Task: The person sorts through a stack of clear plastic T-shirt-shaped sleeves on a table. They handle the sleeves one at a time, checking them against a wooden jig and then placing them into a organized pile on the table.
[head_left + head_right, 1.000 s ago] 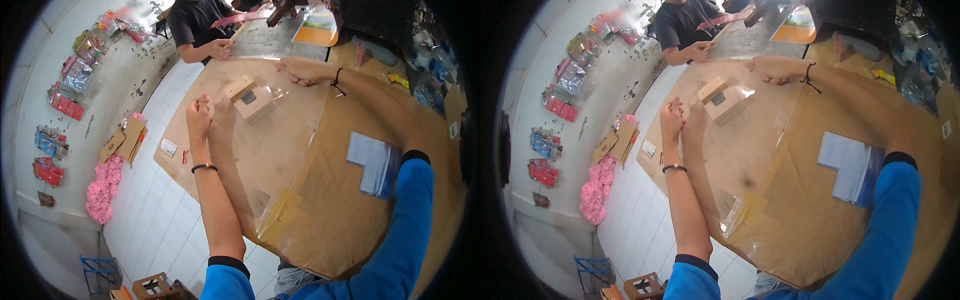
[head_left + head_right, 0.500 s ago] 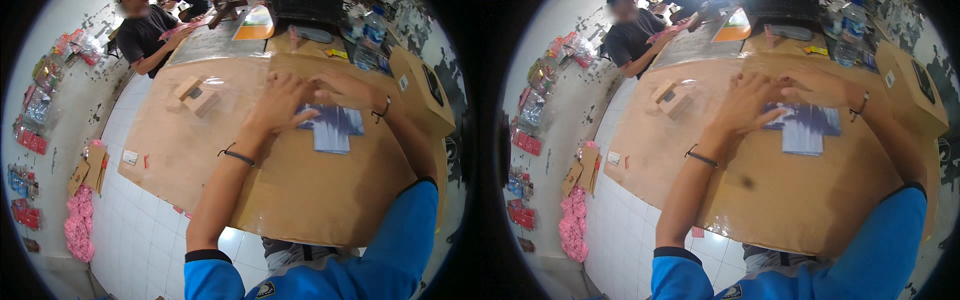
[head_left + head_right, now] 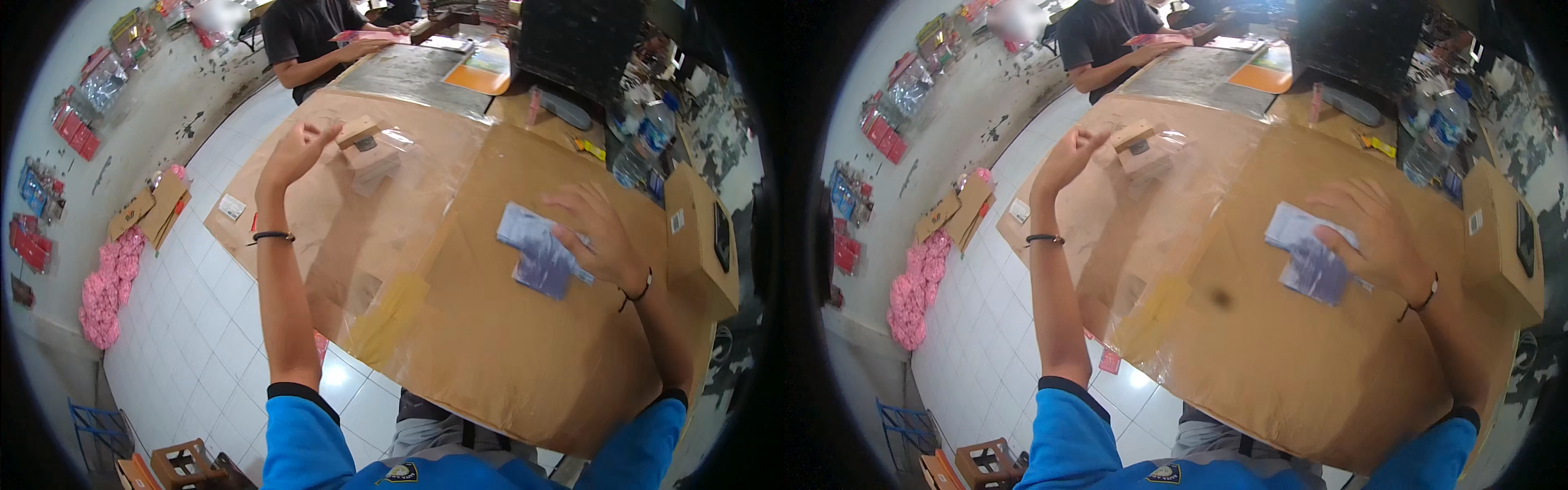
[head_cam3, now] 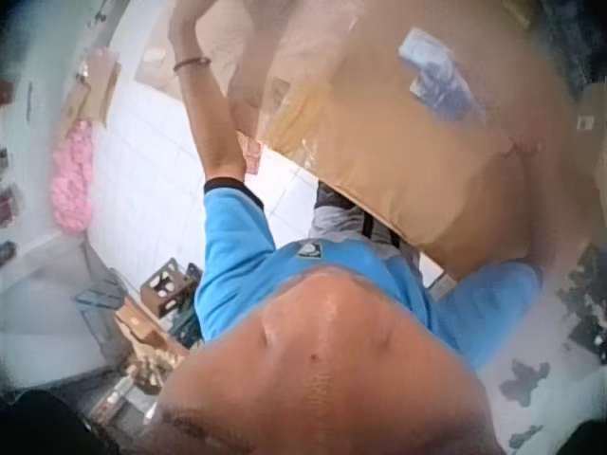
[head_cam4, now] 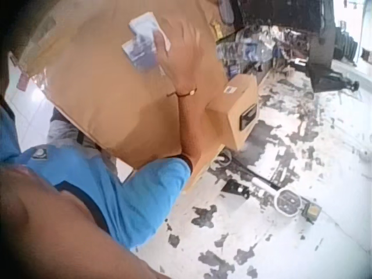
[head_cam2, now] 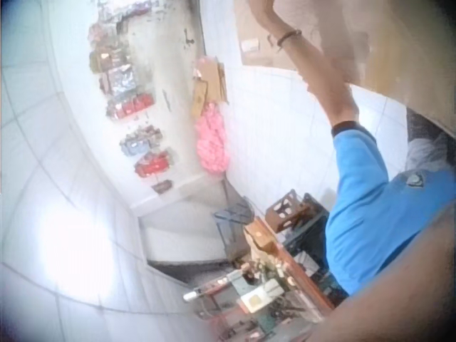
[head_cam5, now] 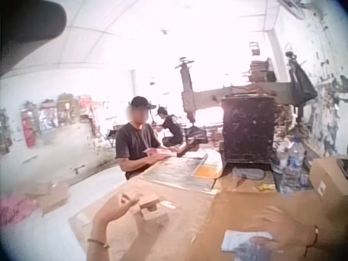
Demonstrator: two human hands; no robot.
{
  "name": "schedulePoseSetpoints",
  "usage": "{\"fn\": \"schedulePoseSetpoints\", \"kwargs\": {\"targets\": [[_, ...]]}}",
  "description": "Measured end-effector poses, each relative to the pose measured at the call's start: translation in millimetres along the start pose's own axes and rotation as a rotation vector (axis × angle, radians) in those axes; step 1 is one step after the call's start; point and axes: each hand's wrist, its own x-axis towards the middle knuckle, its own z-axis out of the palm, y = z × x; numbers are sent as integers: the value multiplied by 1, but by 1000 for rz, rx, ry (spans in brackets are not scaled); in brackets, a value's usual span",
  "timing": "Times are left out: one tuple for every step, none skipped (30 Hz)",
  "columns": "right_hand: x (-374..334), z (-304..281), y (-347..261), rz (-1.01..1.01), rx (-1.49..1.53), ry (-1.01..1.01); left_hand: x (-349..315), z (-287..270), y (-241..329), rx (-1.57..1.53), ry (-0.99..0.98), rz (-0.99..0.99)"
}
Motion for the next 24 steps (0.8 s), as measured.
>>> {"fn": "schedulePoseSetpoints", "kwargs": {"targets": [[31, 0, -8, -44, -7, -48, -6, -3, -16, -13, -54, -66], [63, 0, -16, -81, -28, -91, -9, -3, -29, -36, -109, -118], [94, 10, -18, -82, 53, -107, -13, 6, -43, -233, -72, -68], [123, 20, -11, -49, 116, -136, -7, 29, -49, -453, -68, -4], [151, 38, -3, -32, 191, -121, -5, 34, -45, -129, -125, 16], [174, 51, 8, -12, 255, -107, -1, 40, -32, -133, -138, 42], [228, 111, 10, -120, 362, -177, -23, 20, -53, -61, -93, -57], [258, 133, 13, -152, 371, -229, -24, 20, -52, -62, -91, -64], [273, 146, 19, -91, 470, -269, -23, 23, -50, -65, -65, -36], [264, 135, 42, 32, 525, -279, -8, 46, -28, -101, -76, 50], [270, 146, 46, 96, 641, -318, -11, 50, -28, -94, -53, 63], [271, 151, 53, 91, 685, -317, -9, 52, -27, -166, -58, 51], [269, 153, 60, 84, 736, -318, -7, 52, -27, -235, -62, 34], [269, 159, 64, 68, 790, -329, -8, 50, -34, -300, -53, 8], [266, 167, 71, 1, 757, -275, -7, 51, -42, -280, -37, 37], [265, 169, 73, -6, 747, -283, -4, 50, -48, -254, -24, 73], [265, 172, 72, -15, 746, -290, -3, 48, -56, -221, -12, 105], [265, 177, 70, -22, 744, -295, -5, 46, -63, -233, -30, 84], [265, 178, 66, -37, 771, -233, -3, 43, -62, -248, -51, 84], [264, 180, 68, -31, 761, -230, 0, 41, -62, -263, -74, 85], [263, 182, 71, -24, 751, -226, 2, 44, -68, -298, -128, 66], [264, 182, 74, -17, 742, -212, 4, 44, -66, -316, -143, 82], [266, 176, 64, -10, 727, -241, 4, 43, -66, -330, -150, 91], [268, 168, 55, -3, 713, -270, 3, 41, -66, -344, -159, 99]]}}
